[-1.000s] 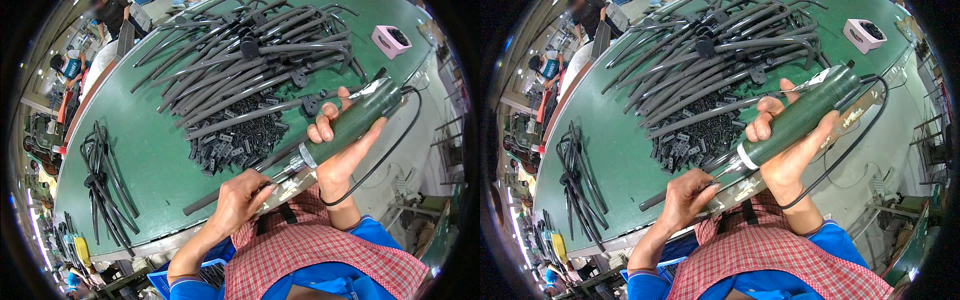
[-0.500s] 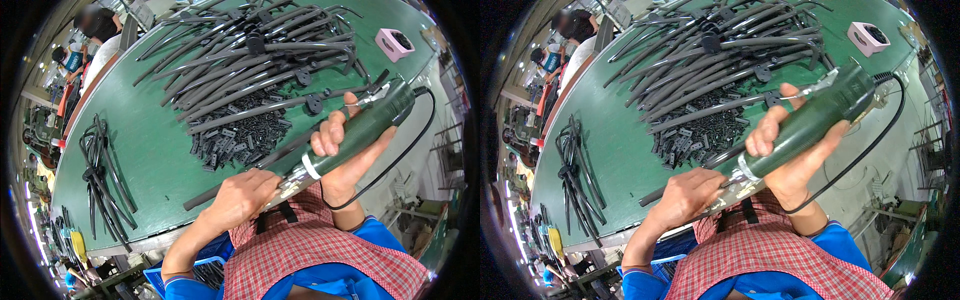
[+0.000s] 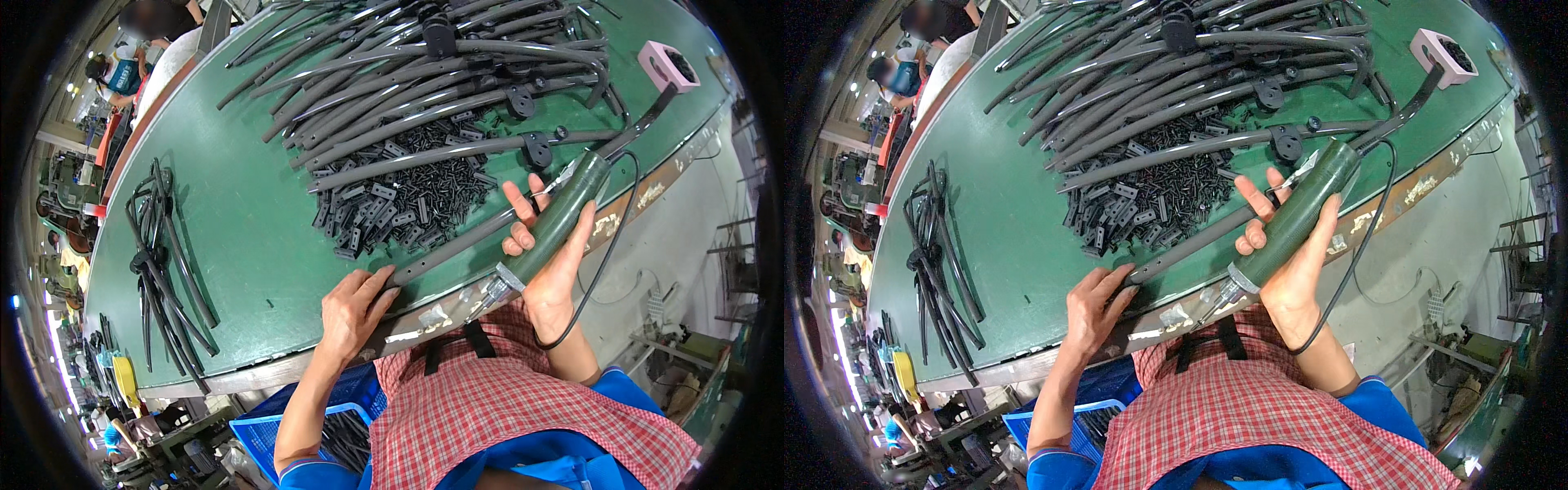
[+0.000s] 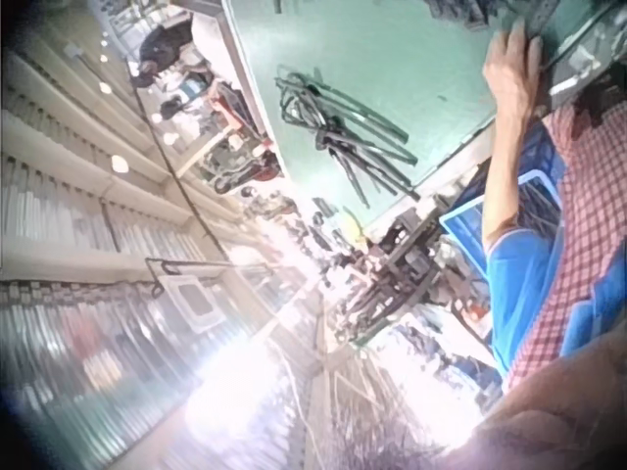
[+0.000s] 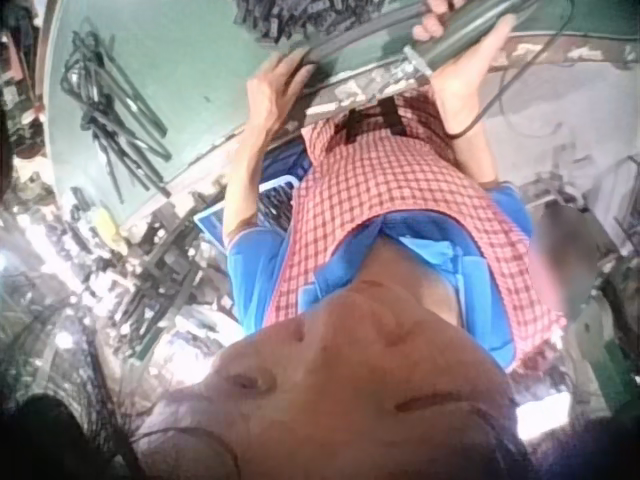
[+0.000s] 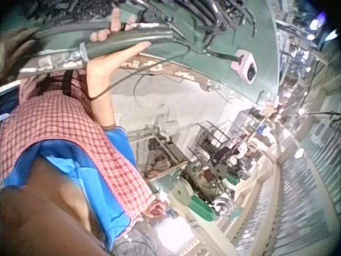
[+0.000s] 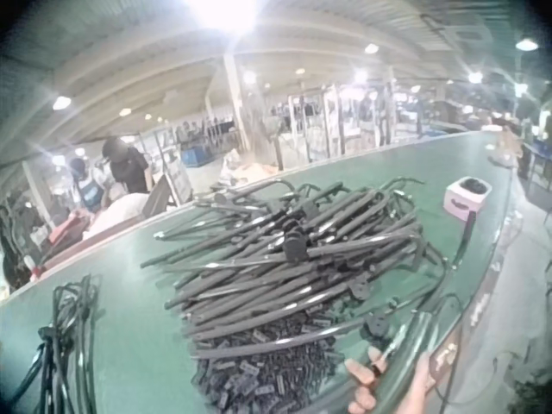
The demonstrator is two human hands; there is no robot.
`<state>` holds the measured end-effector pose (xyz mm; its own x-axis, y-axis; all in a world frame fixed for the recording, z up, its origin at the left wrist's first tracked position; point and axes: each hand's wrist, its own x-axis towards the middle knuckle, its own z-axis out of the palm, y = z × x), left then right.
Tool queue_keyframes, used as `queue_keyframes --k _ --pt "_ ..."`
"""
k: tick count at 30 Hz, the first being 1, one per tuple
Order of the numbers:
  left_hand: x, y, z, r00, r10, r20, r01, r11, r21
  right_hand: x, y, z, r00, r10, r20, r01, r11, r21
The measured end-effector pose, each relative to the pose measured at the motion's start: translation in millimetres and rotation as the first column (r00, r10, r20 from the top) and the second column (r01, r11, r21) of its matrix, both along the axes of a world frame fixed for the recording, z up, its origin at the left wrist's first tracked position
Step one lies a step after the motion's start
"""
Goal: The person uses a green electric screwdriver to attach small black plastic clips to long curved metal rods on a green workbench. They repeatedly pick up a rod and a clip, align them, and drive a screw to secure the clip, then place the assembled unit aside.
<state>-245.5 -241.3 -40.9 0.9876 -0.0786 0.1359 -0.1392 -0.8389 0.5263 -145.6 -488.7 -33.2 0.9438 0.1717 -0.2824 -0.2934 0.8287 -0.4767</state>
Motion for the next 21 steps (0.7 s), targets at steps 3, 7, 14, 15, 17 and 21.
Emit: queue_keyframes --k 3,7,14,15,17,21 --pt "-1 1 -13 1.000 -0.006 0.014 0.006 1.000 -0.017 -3 0 -1 1.000 0.008 0.017 -0.008 1.000 -0.010" --pt "16 7 -2 0.994 -0.088 0.059 0.090 0.995 -0.034 -5 1 -2 0.999 0.021 0.030 -0.020 0.999 -0.025" --pt "117 -14 2 0.903 -0.362 0.232 0.305 0.919 0.249 -4 1 -1 0.999 0.033 0.006 -0.033 0.999 -0.017" --pt "122 -13 -2 0.902 -0.374 0.214 0.318 0.913 0.257 -4 1 -4 0.999 0.046 0.022 -0.046 0.999 -0.007" --pt "124 -7 -1 0.919 -0.338 0.203 0.330 0.941 0.072 -4 1 -7 0.999 0.045 0.024 -0.045 0.999 -0.016" --pt "106 -3 6 0.938 -0.097 -0.332 -0.127 0.796 -0.591 -4 -1 -6 0.999 0.037 0.010 -0.037 0.999 -0.013"
